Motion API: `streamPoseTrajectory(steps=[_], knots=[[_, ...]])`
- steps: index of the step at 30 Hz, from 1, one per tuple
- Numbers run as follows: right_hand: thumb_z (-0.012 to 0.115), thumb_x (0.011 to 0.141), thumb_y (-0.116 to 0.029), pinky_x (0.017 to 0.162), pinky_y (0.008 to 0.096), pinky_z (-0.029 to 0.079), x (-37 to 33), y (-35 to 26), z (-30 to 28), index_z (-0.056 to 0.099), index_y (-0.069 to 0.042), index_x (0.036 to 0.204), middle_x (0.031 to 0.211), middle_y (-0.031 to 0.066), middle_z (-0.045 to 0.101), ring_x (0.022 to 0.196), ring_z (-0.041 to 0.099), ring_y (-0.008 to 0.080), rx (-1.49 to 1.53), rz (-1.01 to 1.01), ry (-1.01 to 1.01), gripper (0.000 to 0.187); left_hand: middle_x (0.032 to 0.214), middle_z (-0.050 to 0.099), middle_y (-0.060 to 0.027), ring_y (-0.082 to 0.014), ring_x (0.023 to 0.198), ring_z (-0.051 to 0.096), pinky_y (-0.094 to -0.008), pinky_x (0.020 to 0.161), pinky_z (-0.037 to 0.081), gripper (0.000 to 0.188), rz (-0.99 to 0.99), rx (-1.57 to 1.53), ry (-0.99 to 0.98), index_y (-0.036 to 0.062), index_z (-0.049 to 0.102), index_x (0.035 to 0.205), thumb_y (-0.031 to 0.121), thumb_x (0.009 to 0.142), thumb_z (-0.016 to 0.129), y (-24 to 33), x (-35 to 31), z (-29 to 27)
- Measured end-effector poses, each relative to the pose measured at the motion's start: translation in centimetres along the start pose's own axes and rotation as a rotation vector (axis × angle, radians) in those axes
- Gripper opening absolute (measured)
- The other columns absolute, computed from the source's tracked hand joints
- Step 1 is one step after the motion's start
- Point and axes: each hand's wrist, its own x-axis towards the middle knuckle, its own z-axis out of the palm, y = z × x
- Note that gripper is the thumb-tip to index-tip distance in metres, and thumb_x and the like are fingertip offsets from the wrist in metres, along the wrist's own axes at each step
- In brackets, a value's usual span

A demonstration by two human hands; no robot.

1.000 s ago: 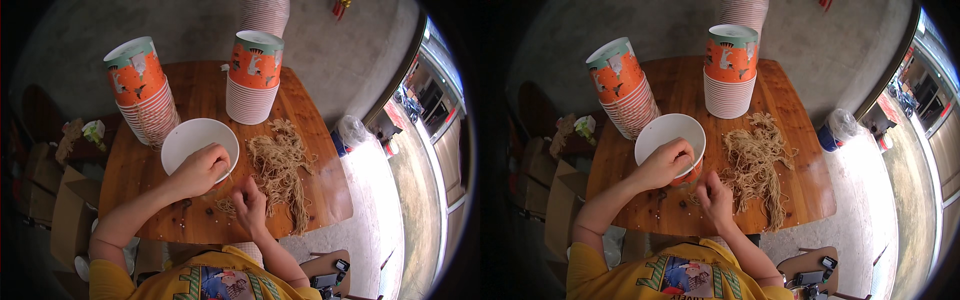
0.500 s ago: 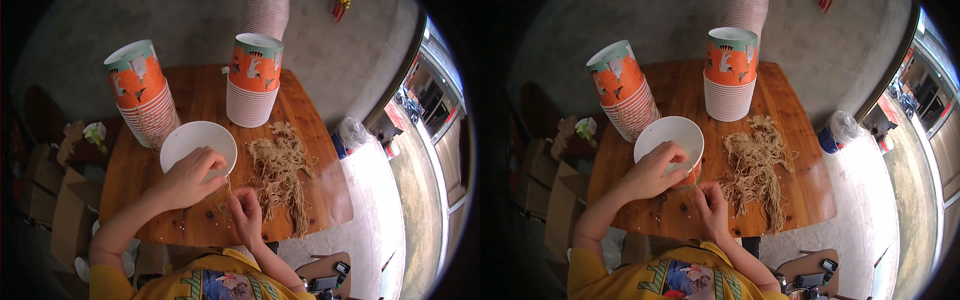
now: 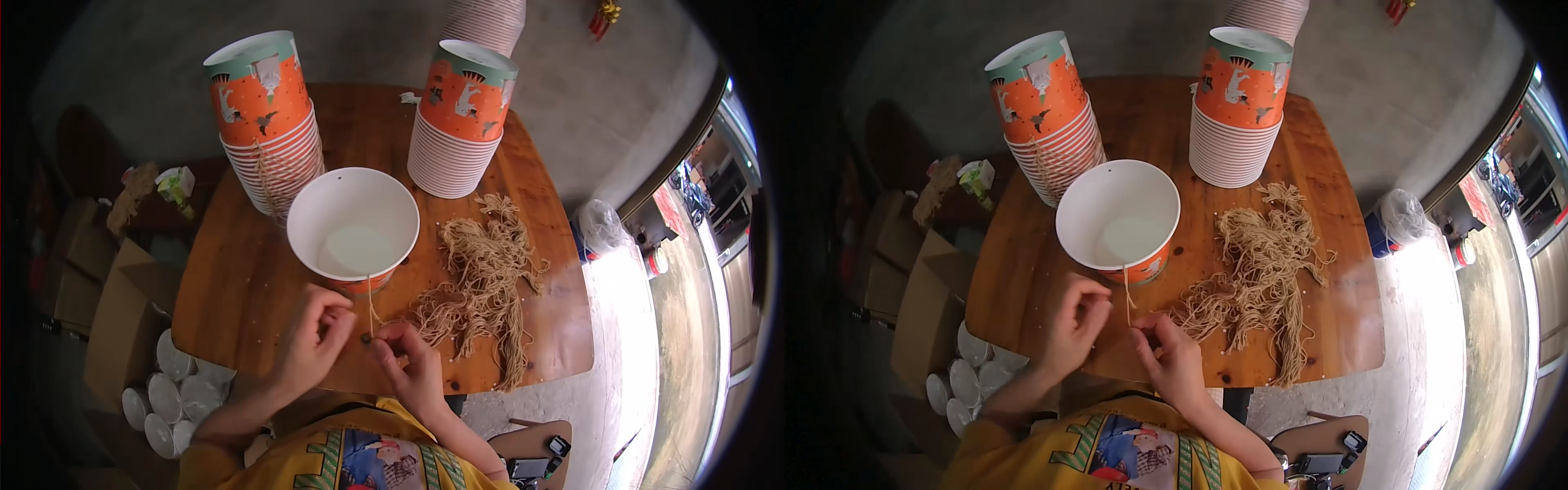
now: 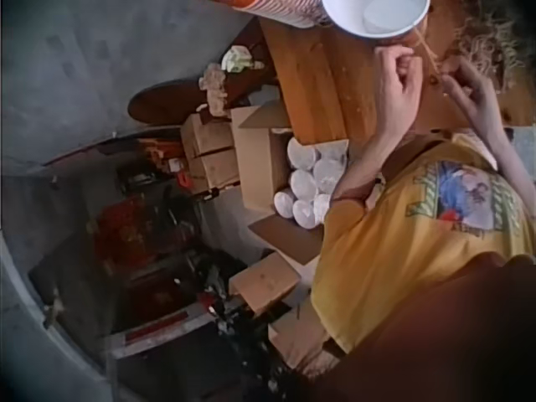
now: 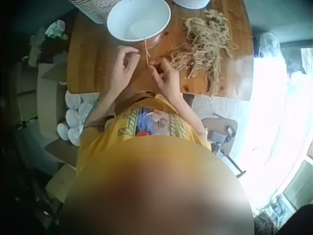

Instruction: Assembling paper cups by threading a string through the bottom and adding fibrous material inside.

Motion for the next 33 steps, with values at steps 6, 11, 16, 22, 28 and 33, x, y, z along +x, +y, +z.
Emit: streamPoseTrajectory(steps=[6,11,16,22,28,33], knots=[[0.067,0.086,-0.005,0.063,0.028,0.05,0.1,-1.0,0.6,0.06,-0.002,0.093,0.08,0.0086,0.063,0.066,0.062,0.0171,-0.218,-0.115,0.003,0.01,0.092,0.062,-0.0027,-0.0078,0.084,0.056,-0.0233,0.078,0.046,0.012,-0.543,-0.879,-0.124,0.0026,0.06,0.1,0.014,0.097,0.057,-1.1,-0.1,2.1],[0.065,0.084,-0.002,0.061,0.034,0.05,0.2,-0.8,1.0,0.057,-0.003,0.09,0.078,0.0114,0.06,0.066,0.06,0.0264,-0.302,-0.235,0.03,0.01,0.088,0.062,-0.0025,-0.0086,0.081,0.057,-0.0228,0.075,0.045,0.012,-0.544,-0.978,-0.1,0.0027,0.061,0.101,0.014,0.096,0.058,-1.2,0.2,2.3],[0.064,0.082,0.001,0.06,0.0379,0.049,0.0,-0.9,1.3,0.054,-0.004,0.089,0.076,0.0122,0.058,0.068,0.059,0.0315,-0.352,-0.302,-0.018,0.013,0.089,0.061,-0.003,-0.0109,0.081,0.057,-0.0261,0.077,0.046,0.009,-0.498,-0.929,0.012,0.0046,0.061,0.095,0.014,0.096,0.058,-0.8,1.4,2.3],[0.065,0.078,0.001,0.058,0.039,0.049,-0.1,-0.6,1.9,0.054,-0.005,0.089,0.073,0.0112,0.056,0.067,0.059,0.0309,-0.45,-0.398,-0.033,0.017,0.088,0.063,-0.0024,-0.0099,0.079,0.058,-0.0246,0.075,0.046,0.017,-0.439,-0.866,0.088,0.0046,0.062,0.097,0.021,0.097,0.06,-1.1,3.0,2.4],[0.066,0.081,-0.001,0.058,0.0376,0.048,0.3,-0.2,1.9,0.055,-0.005,0.089,0.075,0.0104,0.058,0.065,0.059,0.0291,-0.36,-0.383,0.01,0.014,0.088,0.064,-0.0021,-0.0102,0.082,0.059,-0.0255,0.076,0.047,0.018,-0.578,-0.925,-0.002,0.0057,0.062,0.098,0.023,0.097,0.059,-0.8,2.7,1.7],[0.066,0.082,-0.002,0.059,0.0374,0.048,0.2,-0.1,2.0,0.055,-0.004,0.087,0.075,0.0108,0.058,0.067,0.058,0.0291,-0.352,-0.368,0.007,0.012,0.081,0.061,-0.001,-0.0105,0.077,0.058,-0.0258,0.073,0.047,0.014,-0.603,-0.945,-0.031,0.0071,0.062,0.092,0.02,0.095,0.058,-1.3,2.8,1.3]])
